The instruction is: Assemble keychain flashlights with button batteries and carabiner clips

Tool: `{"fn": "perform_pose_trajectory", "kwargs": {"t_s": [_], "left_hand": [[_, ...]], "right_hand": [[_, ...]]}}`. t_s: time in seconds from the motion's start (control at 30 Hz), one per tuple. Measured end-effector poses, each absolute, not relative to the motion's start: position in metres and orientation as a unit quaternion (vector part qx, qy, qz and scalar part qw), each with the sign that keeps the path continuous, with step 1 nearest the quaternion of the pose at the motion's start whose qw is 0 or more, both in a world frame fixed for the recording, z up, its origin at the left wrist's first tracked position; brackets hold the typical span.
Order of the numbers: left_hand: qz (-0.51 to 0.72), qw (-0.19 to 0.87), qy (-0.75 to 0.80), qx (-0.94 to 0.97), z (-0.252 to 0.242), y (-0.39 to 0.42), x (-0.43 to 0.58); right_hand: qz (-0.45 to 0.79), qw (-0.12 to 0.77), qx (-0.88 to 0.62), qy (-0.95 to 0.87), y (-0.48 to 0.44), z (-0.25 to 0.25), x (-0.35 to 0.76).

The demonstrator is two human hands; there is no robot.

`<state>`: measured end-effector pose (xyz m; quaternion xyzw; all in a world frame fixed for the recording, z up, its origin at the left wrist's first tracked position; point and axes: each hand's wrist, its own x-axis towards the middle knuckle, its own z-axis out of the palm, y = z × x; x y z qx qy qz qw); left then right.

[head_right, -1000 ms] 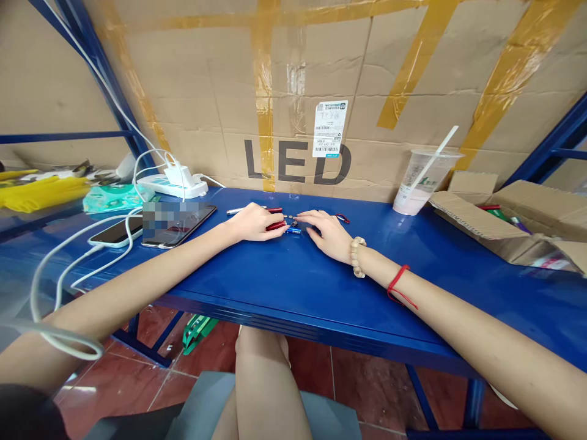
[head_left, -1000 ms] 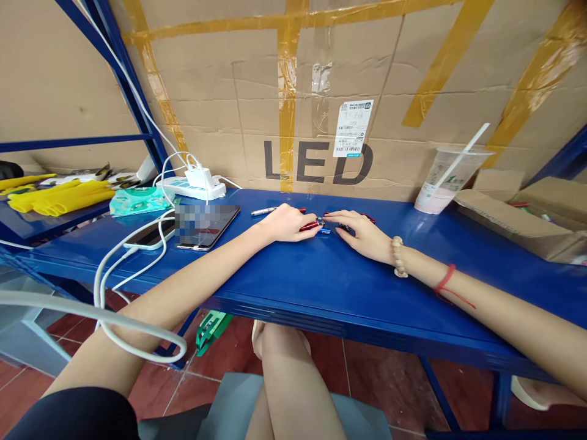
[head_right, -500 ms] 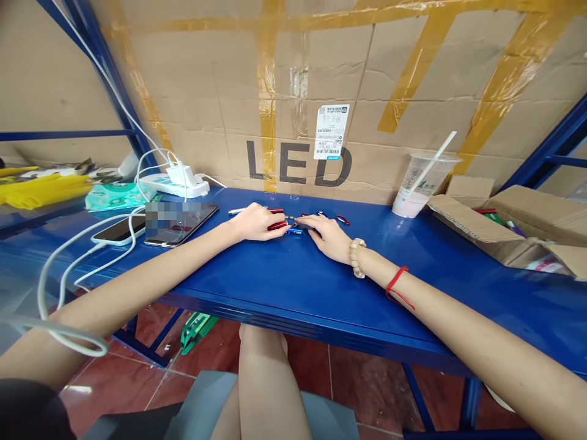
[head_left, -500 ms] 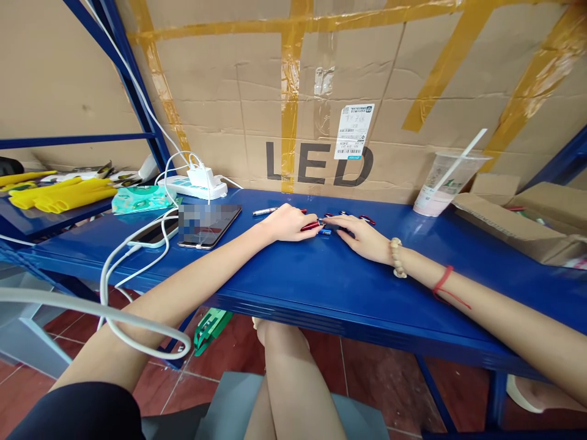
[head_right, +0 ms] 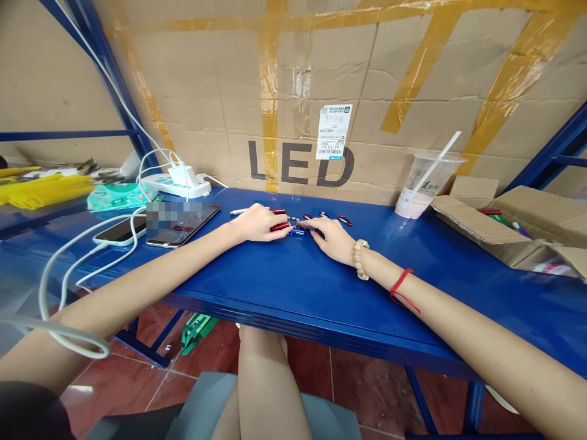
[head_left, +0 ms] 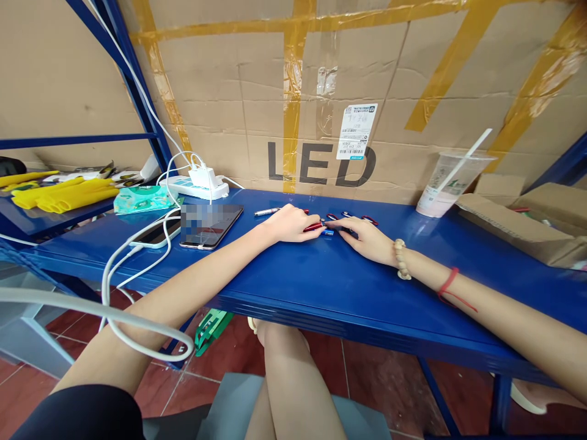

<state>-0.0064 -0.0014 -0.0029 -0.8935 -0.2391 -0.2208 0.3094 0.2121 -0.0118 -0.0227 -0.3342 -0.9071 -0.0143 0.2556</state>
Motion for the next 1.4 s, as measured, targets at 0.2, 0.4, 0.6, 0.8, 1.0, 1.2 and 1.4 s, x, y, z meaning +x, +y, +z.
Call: {"fn": "perform_pose_trajectory", "kwargs": {"t_s": [0.2, 0.4, 0.6, 0.8, 1.0, 1.2, 1.4], "left_hand": [[-0.217, 0.312, -0.243, -0.893, -0.0026, -0.0019, -0.0063], [-0.216, 0.302, -0.24, -0.897, -0.0022, -0.0028, -0.0057], [-0.202, 0.296, -0.249, -0.9, -0.0014, -0.0035, -0.0058], [-0.198, 0.299, -0.253, -0.898, -0.001, -0.0037, -0.0058], [-0.199, 0.293, -0.25, -0.901, -0.0018, -0.0025, -0.0059], [-0.206, 0.289, -0.246, -0.902, -0.0024, -0.0011, -0.0063], [-0.202, 0.291, -0.248, -0.902, -0.0017, -0.0016, -0.0062]], "right_hand": [[-0.004, 0.262, -0.329, -0.907, -0.0108, -0.0233, 0.2123], [-0.006, 0.253, -0.331, -0.909, -0.0103, -0.0235, 0.2132], [0.0, 0.251, -0.332, -0.909, -0.0117, -0.0222, 0.2125], [0.0, 0.25, -0.34, -0.907, -0.0119, -0.0223, 0.2121], [-0.004, 0.254, -0.339, -0.906, -0.0108, -0.0231, 0.2126], [-0.01, 0.254, -0.338, -0.906, -0.01, -0.0238, 0.2133], [-0.014, 0.249, -0.347, -0.904, -0.0114, -0.0233, 0.2128]]}}
